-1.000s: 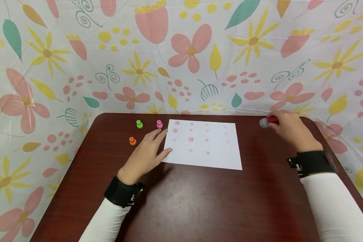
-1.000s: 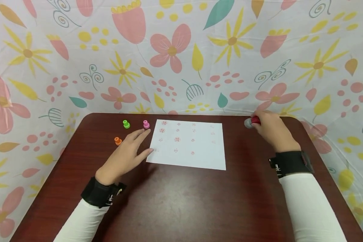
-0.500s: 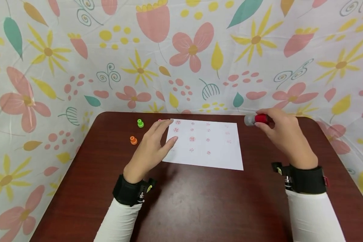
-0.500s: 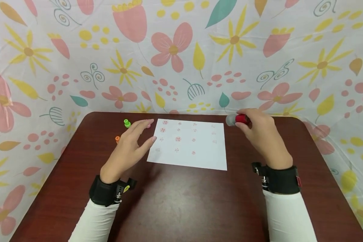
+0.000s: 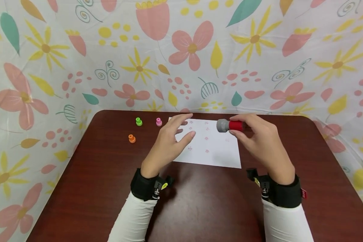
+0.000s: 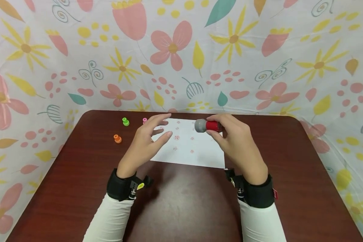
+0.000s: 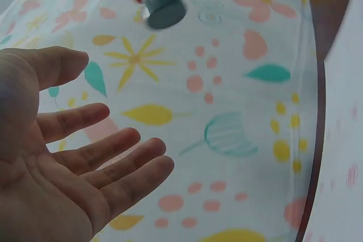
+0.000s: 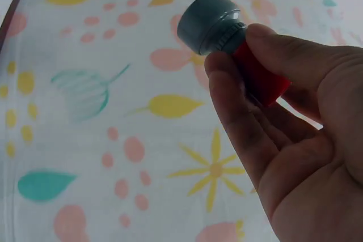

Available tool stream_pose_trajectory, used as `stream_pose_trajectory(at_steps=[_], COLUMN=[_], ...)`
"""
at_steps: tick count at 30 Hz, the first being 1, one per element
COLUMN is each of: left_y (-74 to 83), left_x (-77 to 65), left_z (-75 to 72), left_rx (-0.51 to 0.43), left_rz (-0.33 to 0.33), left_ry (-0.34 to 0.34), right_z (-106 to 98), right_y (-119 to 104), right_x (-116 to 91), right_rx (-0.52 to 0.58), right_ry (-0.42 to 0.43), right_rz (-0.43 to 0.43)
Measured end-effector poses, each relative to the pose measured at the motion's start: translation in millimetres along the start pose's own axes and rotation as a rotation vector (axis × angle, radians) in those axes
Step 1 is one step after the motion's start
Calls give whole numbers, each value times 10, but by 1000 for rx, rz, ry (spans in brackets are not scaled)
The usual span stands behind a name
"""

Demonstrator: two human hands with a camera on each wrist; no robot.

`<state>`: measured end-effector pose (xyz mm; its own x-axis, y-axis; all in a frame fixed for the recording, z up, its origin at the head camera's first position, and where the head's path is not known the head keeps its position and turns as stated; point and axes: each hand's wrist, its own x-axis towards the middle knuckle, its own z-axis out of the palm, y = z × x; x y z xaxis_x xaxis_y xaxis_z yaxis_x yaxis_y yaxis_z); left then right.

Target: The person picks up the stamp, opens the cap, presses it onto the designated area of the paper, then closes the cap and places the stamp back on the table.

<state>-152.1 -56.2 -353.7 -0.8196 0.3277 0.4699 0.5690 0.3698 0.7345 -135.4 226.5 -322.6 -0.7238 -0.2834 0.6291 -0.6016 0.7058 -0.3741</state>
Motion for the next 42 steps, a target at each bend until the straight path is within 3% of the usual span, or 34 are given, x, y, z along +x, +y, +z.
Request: stream_pose_trajectory(at_steps=[9, 13, 23, 39, 42], left_y=[102, 114, 82, 93, 101], left_x=[83, 69, 62, 84, 83], left_z=[221, 276, 320, 384, 365], left_rx=[-438, -555, -634, -739, -719], left_rz=[-85, -102, -84, -98, -101], left_ry=[-82, -97, -24, -11, -10], right_z=[42, 81, 168, 216, 221], right_y=[-220, -247, -269, -265, -263], right_x=[5, -12, -15, 3, 15], right_rx=[100, 144, 167, 250, 262], right_ry=[-10, -11, -16, -15, -26], right_rz=[-8, -26, -33, -29, -30])
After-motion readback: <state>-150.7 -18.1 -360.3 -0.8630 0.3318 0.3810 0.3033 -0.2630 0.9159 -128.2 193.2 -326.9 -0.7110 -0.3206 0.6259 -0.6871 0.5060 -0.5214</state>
